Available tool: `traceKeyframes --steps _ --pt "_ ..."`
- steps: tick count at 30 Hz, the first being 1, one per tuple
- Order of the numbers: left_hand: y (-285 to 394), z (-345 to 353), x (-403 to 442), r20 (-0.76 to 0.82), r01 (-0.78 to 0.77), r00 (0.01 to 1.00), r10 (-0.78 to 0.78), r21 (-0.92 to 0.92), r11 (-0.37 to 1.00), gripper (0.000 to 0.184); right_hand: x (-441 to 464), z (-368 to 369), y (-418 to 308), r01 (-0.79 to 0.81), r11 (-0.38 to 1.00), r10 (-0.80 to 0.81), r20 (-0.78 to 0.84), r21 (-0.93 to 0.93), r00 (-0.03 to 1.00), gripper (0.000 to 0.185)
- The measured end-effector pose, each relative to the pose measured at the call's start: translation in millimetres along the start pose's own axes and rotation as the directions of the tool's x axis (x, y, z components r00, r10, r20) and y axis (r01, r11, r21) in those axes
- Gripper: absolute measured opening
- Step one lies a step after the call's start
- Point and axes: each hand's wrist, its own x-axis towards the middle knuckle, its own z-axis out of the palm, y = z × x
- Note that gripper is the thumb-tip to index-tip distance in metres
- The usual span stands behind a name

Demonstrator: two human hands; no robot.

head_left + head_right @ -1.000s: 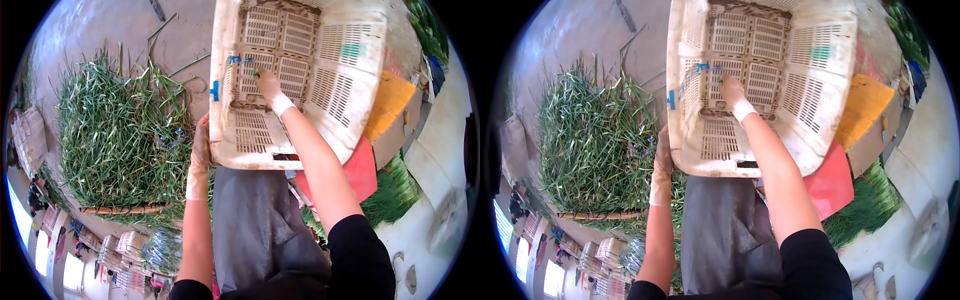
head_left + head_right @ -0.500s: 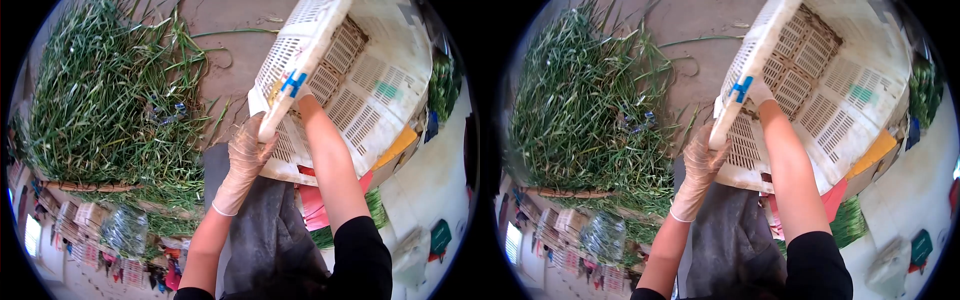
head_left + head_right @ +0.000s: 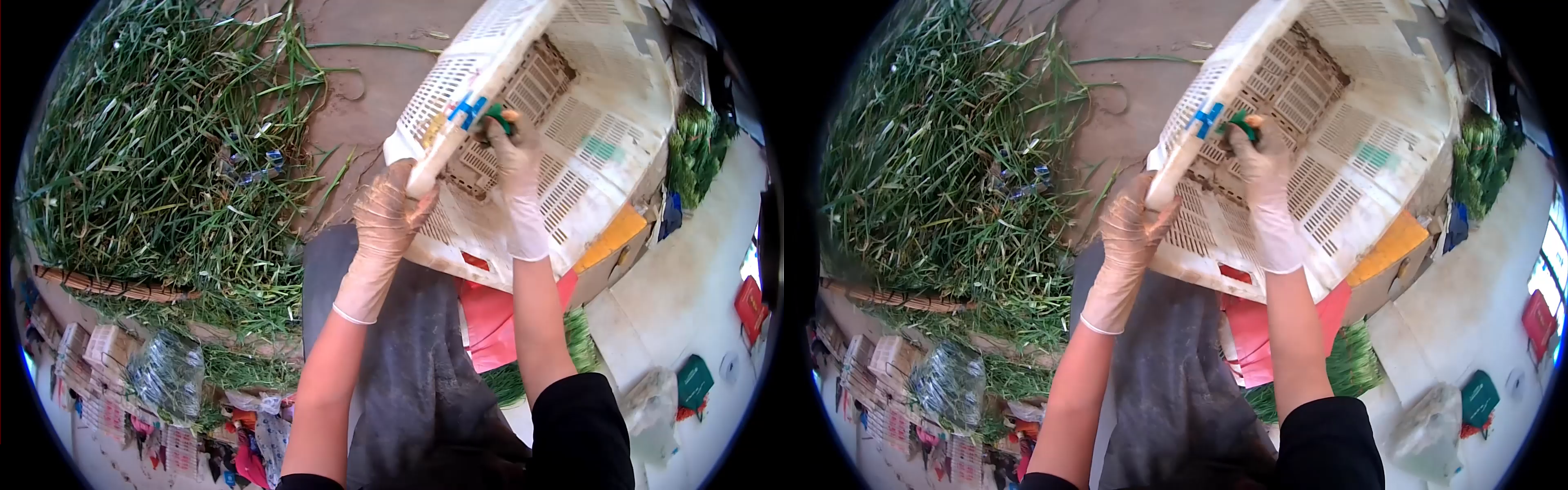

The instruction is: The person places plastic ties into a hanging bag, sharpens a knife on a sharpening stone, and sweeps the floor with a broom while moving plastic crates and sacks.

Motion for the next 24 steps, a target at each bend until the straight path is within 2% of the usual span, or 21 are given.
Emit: traceKeyframes --steps 1,2,3,5,7,8,10,11,13,14,15,16,18,19,21,23,24 --pt "-1 1 -2 -0.017 -0.008 1.000 0.008 0.010 1.000 0.037 -3 1 2 0.008 0.992 -0.006 0.010 -0.124 1.000 0.011" --pt "0 4 -4 -0.030 0.048 0.998 -0.050 -0.060 0.997 0.035 -4 2 13 -0.050 0.983 0.045 -0.029 -0.174 0.999 0.015" --pt "7 0 -3 0.013 0.062 0.998 -0.063 0.051 0.997 0.035 0 2 35 -0.106 0.969 0.091 -0.079 -0.223 0.993 0.018" --pt "11 1 -5 0.013 0.089 0.996 -0.089 0.008 0.996 0.033 7 -2 113 -0.305 0.952 0.305 0.007 0.017 0.952 0.023" --pt "5 4 -8 0.008 0.072 0.997 -0.071 -0.090 0.993 0.033 7 -2 159 -0.258 0.879 0.278 -0.009 -0.402 0.961 0.021" --pt "6 6 -7 0.008 0.077 0.997 -0.077 -0.156 0.985 0.032 11 -1 170 -0.279 0.881 0.286 -0.040 -0.381 0.957 0.021" --pt "0 7 -7 0.037 0.060 0.998 -0.056 -0.139 0.988 0.032 26 5 187 -0.149 0.796 0.119 -0.090 -0.586 0.989 0.021" --pt "-4 6 -7 0.066 0.050 0.997 -0.043 -0.105 0.993 0.032 37 8 194 -0.174 0.801 0.136 -0.110 -0.572 0.985 0.021" --pt "-14 9 -10 0.020 0.050 0.999 -0.049 -0.068 0.996 0.035 66 9 189 -0.147 0.818 0.024 -0.223 -0.556 0.975 0.021" --pt "-8 9 -10 0.041 0.103 0.994 -0.099 -0.102 0.989 0.036 86 11 198 -0.169 0.785 0.044 -0.218 -0.596 0.975 0.021" --pt "-6 8 -9 0.048 0.093 0.995 -0.090 -0.063 0.994 0.036 104 12 205 -0.184 0.749 0.060 -0.212 -0.636 0.975 0.022" --pt "-5 8 -10 0.055 0.141 0.989 -0.135 -0.125 0.982 0.038 114 14 205 -0.199 0.752 0.075 -0.219 -0.629 0.973 0.022" --pt "-4 5 -10 0.066 0.199 0.980 -0.190 -0.173 0.965 0.039 129 20 207 -0.166 0.529 -0.026 -0.212 -0.833 0.977 0.022" --pt "-4 3 -9 0.111 0.188 0.979 -0.172 -0.147 0.971 0.039 134 21 208 -0.168 0.532 -0.017 -0.209 -0.830 0.978 0.022" --pt "-4 1 -6 0.153 0.180 0.975 -0.163 -0.109 0.978 0.038 141 28 211 -0.072 0.344 -0.072 -0.103 -0.936 0.992 0.020" --pt "-2 3 -7 0.117 0.222 0.971 -0.208 -0.123 0.967 0.044 142 29 214 -0.024 0.302 -0.092 -0.054 -0.953 0.994 0.018" --pt "0 4 -7 0.113 0.237 0.968 -0.222 -0.141 0.961 0.044 143 27 215 0.051 0.304 -0.059 0.035 -0.951 0.998 0.017"
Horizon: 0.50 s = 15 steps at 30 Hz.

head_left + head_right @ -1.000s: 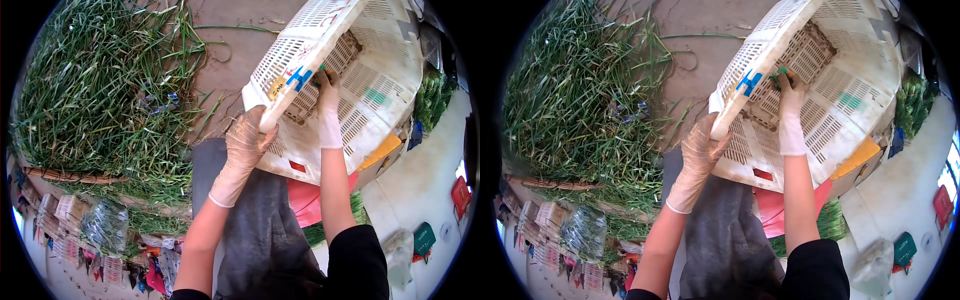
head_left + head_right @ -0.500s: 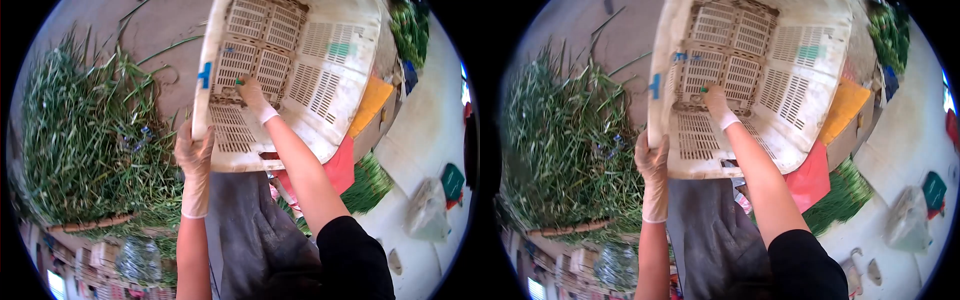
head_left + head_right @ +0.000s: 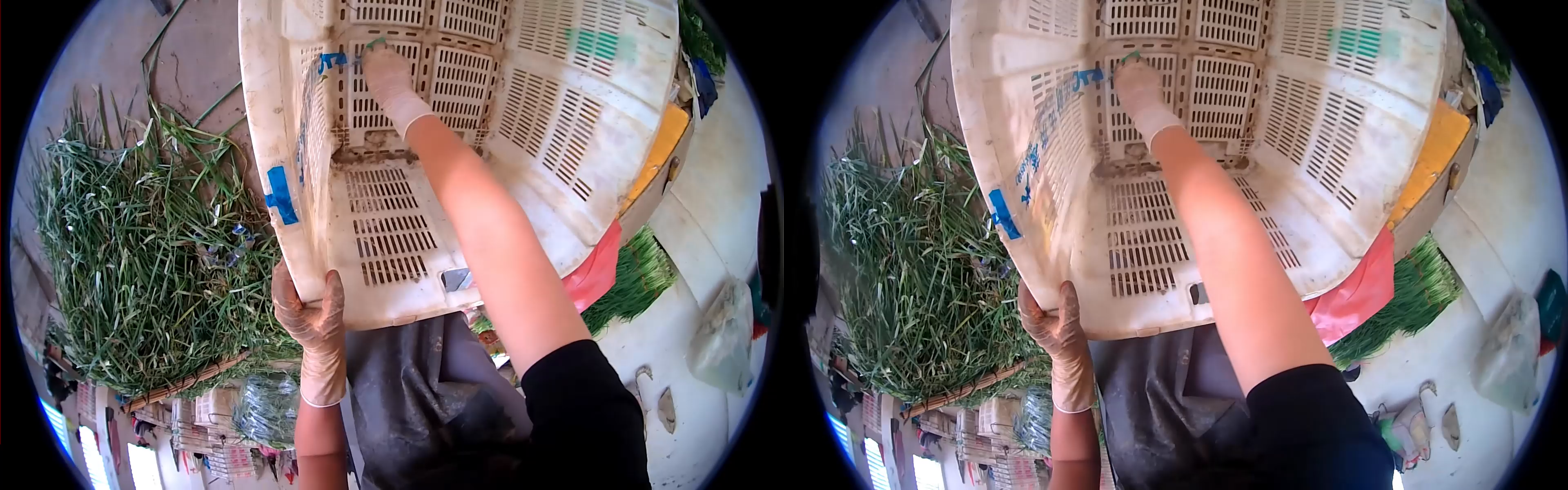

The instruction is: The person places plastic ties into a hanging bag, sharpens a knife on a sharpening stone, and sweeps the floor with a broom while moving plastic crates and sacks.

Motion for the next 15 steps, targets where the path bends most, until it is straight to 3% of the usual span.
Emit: traceKeyframes --steps 3,5,6,7,9,11,12,15 --pt "0 1 -1 -0.028 -0.024 0.999 0.024 0.014 1.000 0.044 10 -8 0 0.085 0.996 -0.086 0.037 0.042 0.996 0.017" --pt "0 1 -1 -0.023 -0.006 1.000 0.006 0.012 1.000 0.044 16 -30 -7 -0.279 0.922 0.218 0.235 0.269 0.947 0.019" --pt "0 1 -2 -0.022 0.009 1.000 -0.009 0.010 1.000 0.044 15 -38 -9 -0.372 0.826 0.365 0.101 0.423 0.925 0.024" --pt "0 1 -2 -0.025 0.012 1.000 -0.012 0.009 1.000 0.044 14 -49 -4 -0.301 0.725 0.354 0.039 0.619 0.934 0.020" --pt "-2 0 -1 -0.013 -0.023 1.000 0.024 0.034 0.999 0.043 1 -69 30 -0.143 0.372 0.348 0.005 0.917 0.937 0.018" --pt "-6 -1 -1 -0.018 -0.053 0.998 0.054 0.049 0.997 0.042 -15 -84 74 -0.005 -0.151 0.334 0.056 0.988 0.941 0.023" --pt "-6 -1 -2 -0.021 -0.082 0.996 0.084 0.065 0.994 0.041 -33 -124 62 0.116 0.124 0.456 -0.161 0.985 0.875 0.017" --pt "-4 -2 1 0.007 -0.154 0.988 0.155 0.160 0.975 0.036 -78 -183 57 0.040 -0.105 0.299 -0.007 0.994 0.954 0.010"
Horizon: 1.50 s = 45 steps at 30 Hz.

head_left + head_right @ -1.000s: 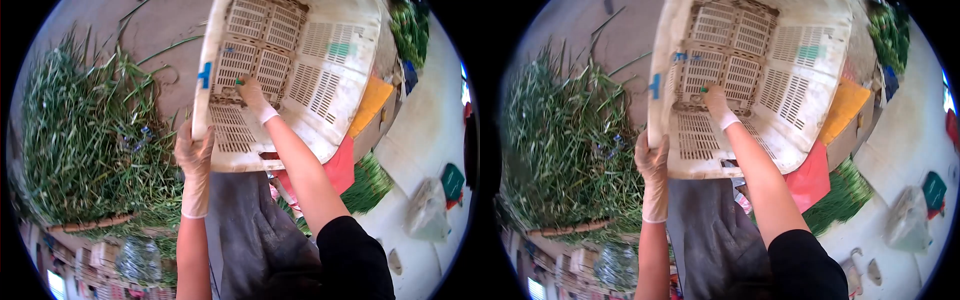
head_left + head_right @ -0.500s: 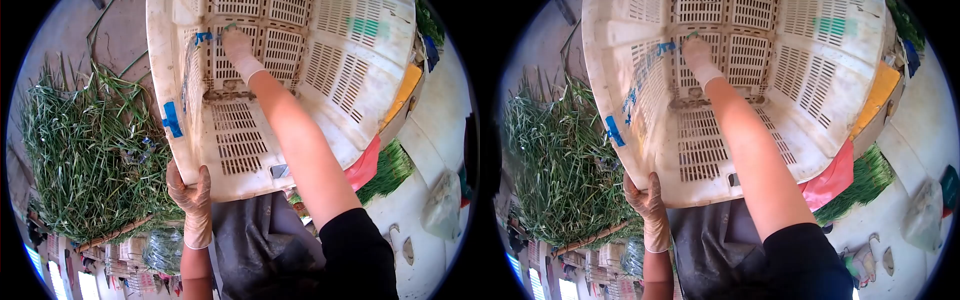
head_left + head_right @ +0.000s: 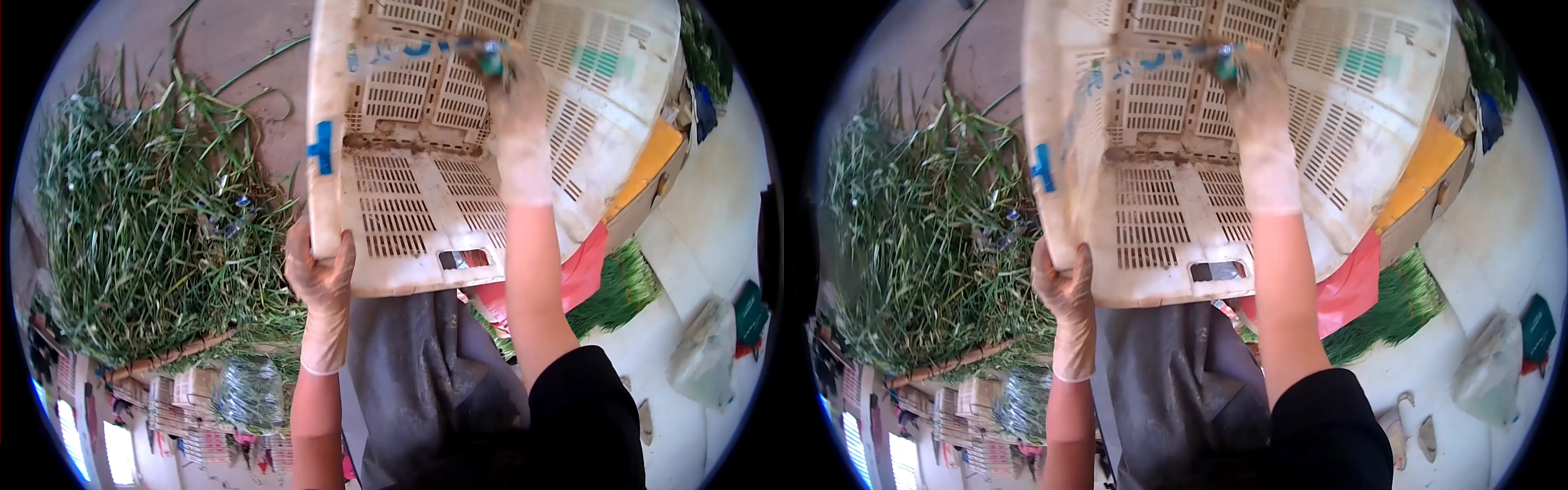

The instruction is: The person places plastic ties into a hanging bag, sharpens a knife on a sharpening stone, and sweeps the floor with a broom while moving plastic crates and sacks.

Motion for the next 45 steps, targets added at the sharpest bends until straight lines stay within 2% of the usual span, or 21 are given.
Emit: traceKeyframes --steps 3,5,6,9,11,16,18,19,20,22,24,26,28,29,31,34,36,38,40,42,45 --pt "6 4 1 -0.087 0.017 0.996 -0.017 -0.003 1.000 0.036 -71 18 -51 -0.428 0.810 0.390 0.177 0.400 0.904 0.005" --pt "7 5 1 -0.101 0.029 0.995 -0.024 0.046 0.999 0.034 -109 2 -96 -0.514 0.767 0.375 0.380 0.385 0.845 0.010" --pt "11 3 3 -0.100 0.004 0.995 0.006 0.093 0.996 0.033 -129 15 -148 -0.586 0.740 0.624 -0.012 0.331 0.782 0.011" --pt "12 2 6 -0.095 -0.009 0.995 0.034 0.255 0.967 0.037 -166 -19 -233 -0.655 0.746 0.644 0.118 0.122 0.756 0.009" --pt "17 0 7 -0.098 0.028 0.995 -0.001 0.274 0.961 0.042 -188 -26 -292 -0.655 0.755 0.633 -0.275 0.013 0.724 0.010" --pt "72 -19 -22 -0.313 0.147 0.948 0.058 0.592 0.792 0.057 -212 -39 -416 -0.509 0.859 0.511 0.024 -0.052 0.859 0.020" --pt "93 -7 -52 -0.363 0.094 0.931 -0.045 0.118 0.989 0.058 -236 -30 -430 -0.415 0.899 0.430 0.097 -0.139 0.898 0.019" --pt "125 -7 -67 -0.348 0.097 0.912 -0.219 -0.336 0.937 0.052 -251 -26 -432 -0.341 0.918 0.372 0.143 -0.203 0.917 0.018" --pt "143 -18 -77 0.263 0.500 0.866 -0.425 -0.485 0.718 0.049 -269 -19 -425 -0.363 0.860 0.428 0.121 -0.359 0.896 0.013" --pt "144 18 -119 0.688 0.710 0.704 -0.177 -0.687 0.154 0.063 -299 -15 -383 -0.327 0.721 0.506 0.141 -0.611 0.851 0.004" --pt "172 10 -162 0.672 0.680 0.729 0.130 -0.733 -0.022 0.077 -319 6 -343 -0.574 0.682 0.730 0.383 -0.453 0.566 0.009" --pt "173 -9 -201 0.624 0.664 0.747 0.230 -0.717 -0.213 0.079 -345 28 -307 -0.542 0.738 0.673 0.500 -0.402 0.546 0.009" --pt "172 -31 -244 0.614 0.594 0.788 0.033 -0.747 -0.299 0.080 -371 39 -301 -0.306 0.733 0.661 0.531 -0.607 0.530 0.008" --pt "153 -33 -264 0.607 0.582 0.791 0.075 -0.709 -0.399 0.069 -385 29 -281 0.088 0.833 0.399 0.704 -0.546 0.588 0.011" --pt "154 -61 -292 0.559 0.542 0.827 0.055 -0.767 -0.343 0.064 -405 24 -279 0.833 0.456 -0.089 0.915 -0.313 0.393 0.021" --pt "160 -83 -331 0.517 0.488 0.855 -0.045 -0.830 -0.268 0.047 -433 10 -284 0.922 0.263 -0.098 0.943 -0.283 0.317 0.023" --pt "137 -75 -359 0.519 0.518 0.854 -0.029 -0.855 -0.035 0.040 -443 0 -283 0.898 0.279 0.116 0.940 -0.341 0.321 0.024" --pt "138 -93 -388 0.514 0.515 0.854 -0.081 -0.857 -0.015 0.038 -438 -2 -278 0.829 0.505 0.478 0.878 -0.240 -0.037 0.031" --pt "141 -112 -417 0.529 0.540 0.831 -0.170 -0.841 0.021 0.035 -437 28 -317 0.634 0.527 0.805 0.571 -0.566 -0.160 0.035" --pt "149 -135 -436 0.508 0.523 0.840 -0.192 -0.851 0.038 0.031 -437 50 -316 0.475 0.700 0.689 0.680 -0.533 -0.253 0.031" --pt "170 -197 -456 0.291 0.406 0.901 -0.321 -0.827 0.390 0.020 -478 87 -312 0.266 0.680 0.721 0.690 -0.683 -0.072 0.029"
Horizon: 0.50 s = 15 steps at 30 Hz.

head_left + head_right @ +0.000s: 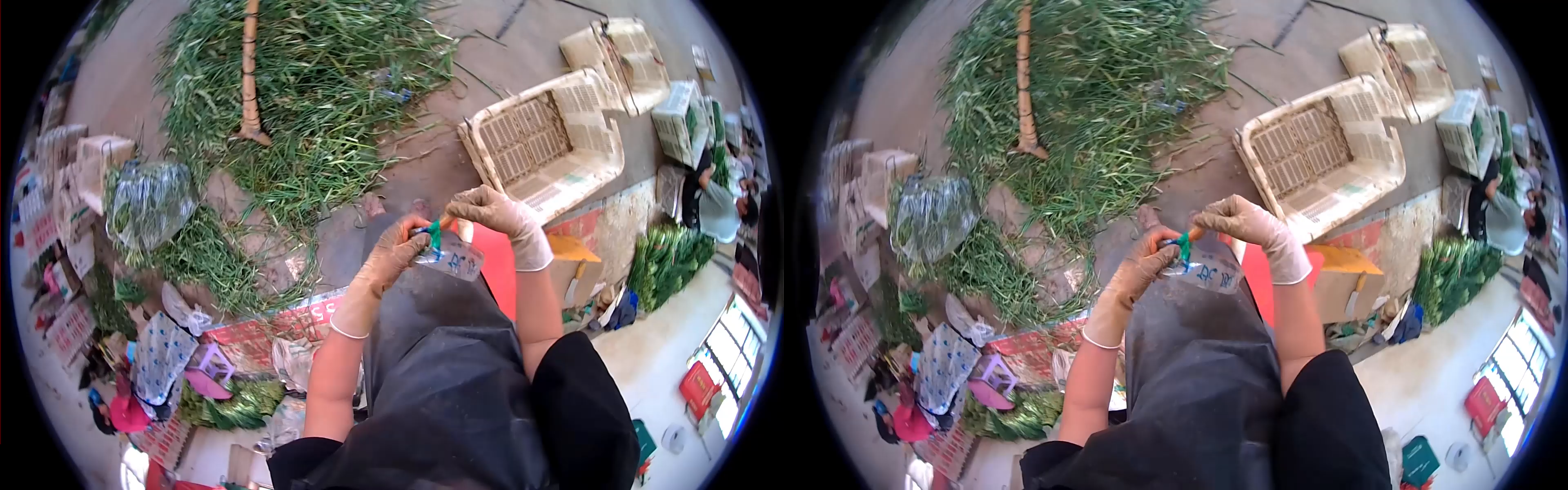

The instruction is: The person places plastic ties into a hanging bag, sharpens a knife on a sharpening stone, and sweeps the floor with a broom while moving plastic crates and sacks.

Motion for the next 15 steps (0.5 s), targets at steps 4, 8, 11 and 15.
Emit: traceKeyframes --steps 4,8,11,15 --pt "3 -67 -42 -0.267 -0.259 0.869 0.416 0.469 0.844 0.019 36 37 -41 0.092 0.978 -0.002 -0.430 0.189 0.903 0.024" --pt "2 -158 -122 -0.471 -0.095 0.868 0.160 0.158 0.983 0.020 37 38 -129 0.380 0.827 -0.252 -0.331 0.415 0.909 0.033" --pt "29 -154 -152 -0.317 -0.556 0.827 0.464 -0.334 0.761 0.020 90 106 -135 0.311 0.949 -0.300 0.151 -0.056 0.942 0.074" --pt "64 -165 -136 -0.702 -0.805 0.377 0.604 0.075 0.589 0.017 145 200 -152 0.220 0.809 0.037 0.421 -0.544 0.906 0.050"
